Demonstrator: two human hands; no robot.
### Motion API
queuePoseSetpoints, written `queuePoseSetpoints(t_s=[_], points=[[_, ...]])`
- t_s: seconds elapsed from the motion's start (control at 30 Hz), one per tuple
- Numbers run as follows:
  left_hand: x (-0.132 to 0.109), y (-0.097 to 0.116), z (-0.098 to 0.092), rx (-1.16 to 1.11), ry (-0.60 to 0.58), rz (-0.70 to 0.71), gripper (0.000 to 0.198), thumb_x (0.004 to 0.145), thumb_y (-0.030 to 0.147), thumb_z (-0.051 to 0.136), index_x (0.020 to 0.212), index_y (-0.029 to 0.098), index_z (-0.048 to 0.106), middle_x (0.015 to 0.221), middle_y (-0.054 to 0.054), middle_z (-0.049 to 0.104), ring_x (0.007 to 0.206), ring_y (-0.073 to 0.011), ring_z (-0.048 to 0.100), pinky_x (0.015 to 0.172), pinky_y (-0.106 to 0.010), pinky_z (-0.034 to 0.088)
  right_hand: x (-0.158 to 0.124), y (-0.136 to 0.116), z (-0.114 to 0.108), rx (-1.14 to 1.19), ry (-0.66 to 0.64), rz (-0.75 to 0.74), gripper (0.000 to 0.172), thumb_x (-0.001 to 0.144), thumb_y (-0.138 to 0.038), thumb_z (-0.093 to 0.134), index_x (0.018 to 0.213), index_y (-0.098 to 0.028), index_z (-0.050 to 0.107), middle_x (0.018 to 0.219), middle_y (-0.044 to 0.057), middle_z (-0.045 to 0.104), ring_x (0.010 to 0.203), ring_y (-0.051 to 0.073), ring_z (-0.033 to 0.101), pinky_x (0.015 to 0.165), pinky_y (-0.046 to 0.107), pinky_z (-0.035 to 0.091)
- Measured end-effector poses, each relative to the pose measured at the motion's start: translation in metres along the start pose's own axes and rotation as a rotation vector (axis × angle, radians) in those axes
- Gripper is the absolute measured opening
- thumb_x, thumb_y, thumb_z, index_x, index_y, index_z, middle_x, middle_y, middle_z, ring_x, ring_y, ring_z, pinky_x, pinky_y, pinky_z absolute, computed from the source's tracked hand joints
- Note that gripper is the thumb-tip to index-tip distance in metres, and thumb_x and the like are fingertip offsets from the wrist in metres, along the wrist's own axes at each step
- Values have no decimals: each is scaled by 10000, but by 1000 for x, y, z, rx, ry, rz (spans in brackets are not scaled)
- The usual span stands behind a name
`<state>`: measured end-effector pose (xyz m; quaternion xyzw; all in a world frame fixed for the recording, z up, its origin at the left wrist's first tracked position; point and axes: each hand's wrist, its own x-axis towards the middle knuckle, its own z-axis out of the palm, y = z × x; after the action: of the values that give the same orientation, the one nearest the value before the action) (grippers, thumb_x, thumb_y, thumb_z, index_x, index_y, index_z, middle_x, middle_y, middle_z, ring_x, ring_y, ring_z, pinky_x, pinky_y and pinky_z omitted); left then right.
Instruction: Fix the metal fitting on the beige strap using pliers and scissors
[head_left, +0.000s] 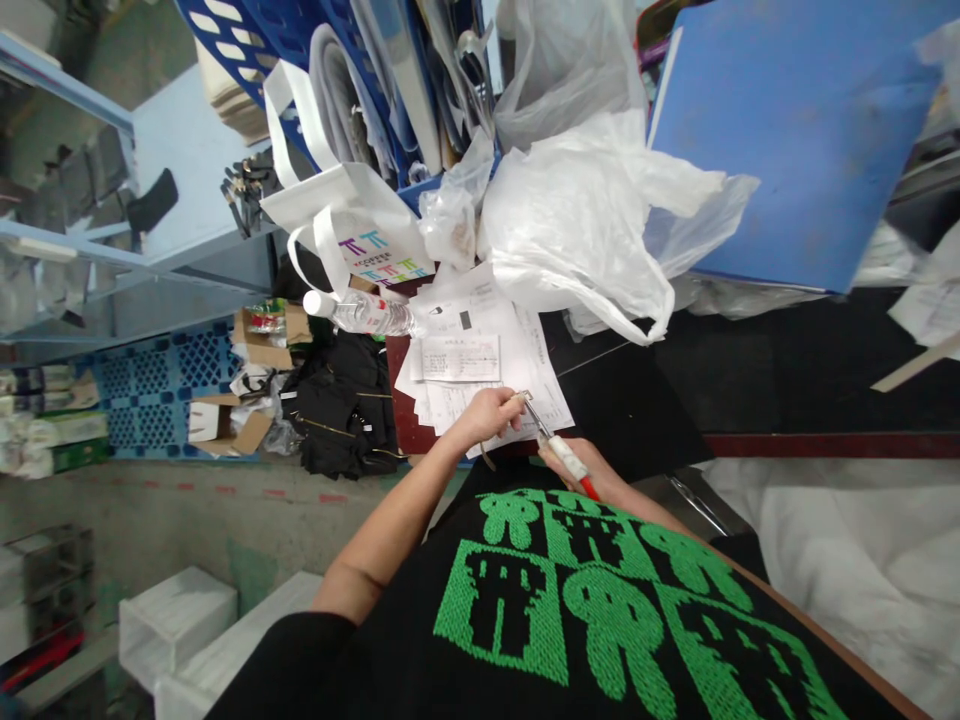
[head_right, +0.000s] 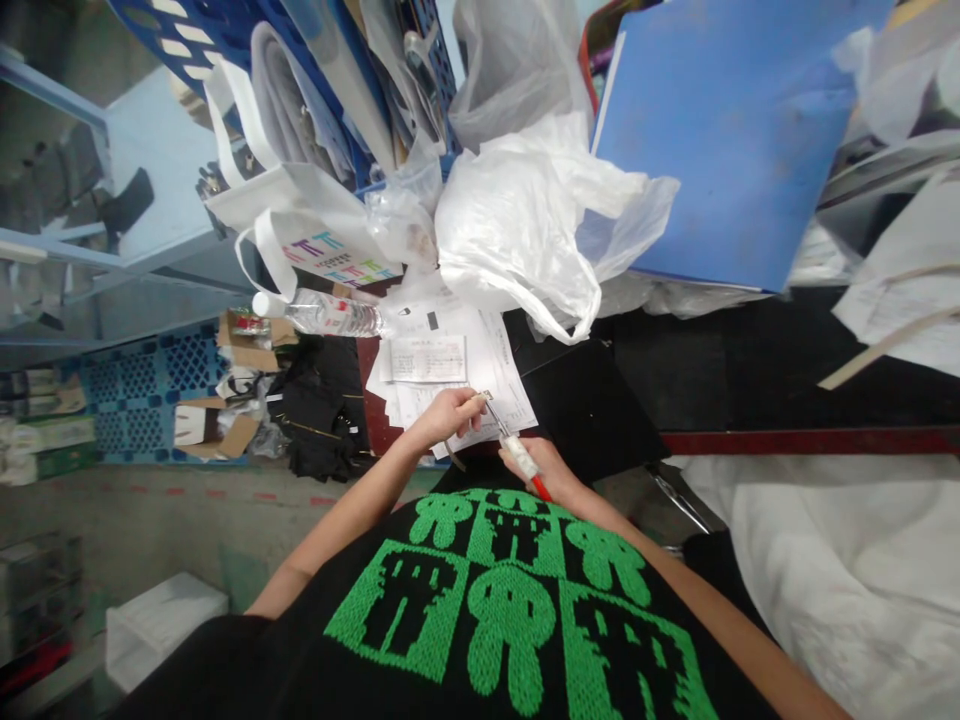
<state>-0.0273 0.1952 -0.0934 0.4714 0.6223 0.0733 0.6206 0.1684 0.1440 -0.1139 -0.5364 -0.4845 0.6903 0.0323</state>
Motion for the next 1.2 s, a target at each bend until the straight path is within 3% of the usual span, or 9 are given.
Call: queuePoseSetpoints(t_s=[0.17, 0.43, 0.63, 0.83, 1.03, 1.2], points=[[-5, 2, 3, -13, 56, 17, 362, 932, 438, 378, 782, 163, 559, 609, 14, 603, 425, -88, 468, 488, -216, 385, 1, -5, 3, 44, -33, 53, 377, 791, -543, 536, 616, -220, 449, 437, -42, 430, 376, 110, 408, 370, 225, 332], [-20, 24, -11, 432, 50, 98, 383, 977, 403, 360, 722, 189, 549, 602, -21, 619, 572, -160, 542, 624, -270, 380, 2, 7, -9, -38, -57, -6, 372, 732, -513, 663, 620, -200, 497, 480, -37, 489, 438, 118, 441, 414, 221, 315], [-17, 30, -15, 627, 39, 128, 361, 970, 413, 382, 806, 188, 612, 672, -60, 633, 662, -205, 584, 646, -292, 380, 3, 5, -9, -64, 32, 6, 401, 681, -528, 690, 582, -195, 488, 518, -35, 451, 479, 107, 389, 416, 221, 279], [3, 16, -18, 436, -27, 119, 368, 961, 382, 405, 701, 184, 573, 622, -28, 644, 559, -155, 539, 613, -266, 380, 7, -2, 3, -13, 49, 97, 373, 803, -543, 548, 630, -226, 456, 435, -52, 395, 373, 113, 369, 372, 238, 302], [12, -7, -16, 162, 16, 62, 286, 933, 338, 422, 745, 173, 562, 618, 8, 636, 440, -103, 503, 538, -233, 403, 14, 1, 5, -20, 67, 68, 344, 747, -477, 624, 573, -212, 490, 498, -4, 499, 464, 148, 478, 431, 258, 356], [18, -18, -18, 56, 51, 27, 294, 927, 352, 408, 764, 162, 562, 627, 12, 630, 420, -88, 498, 510, -220, 419, 11, 1, 8, -10, 53, 80, 337, 760, -501, 594, 609, -223, 480, 420, -46, 427, 371, 129, 432, 389, 251, 334]])
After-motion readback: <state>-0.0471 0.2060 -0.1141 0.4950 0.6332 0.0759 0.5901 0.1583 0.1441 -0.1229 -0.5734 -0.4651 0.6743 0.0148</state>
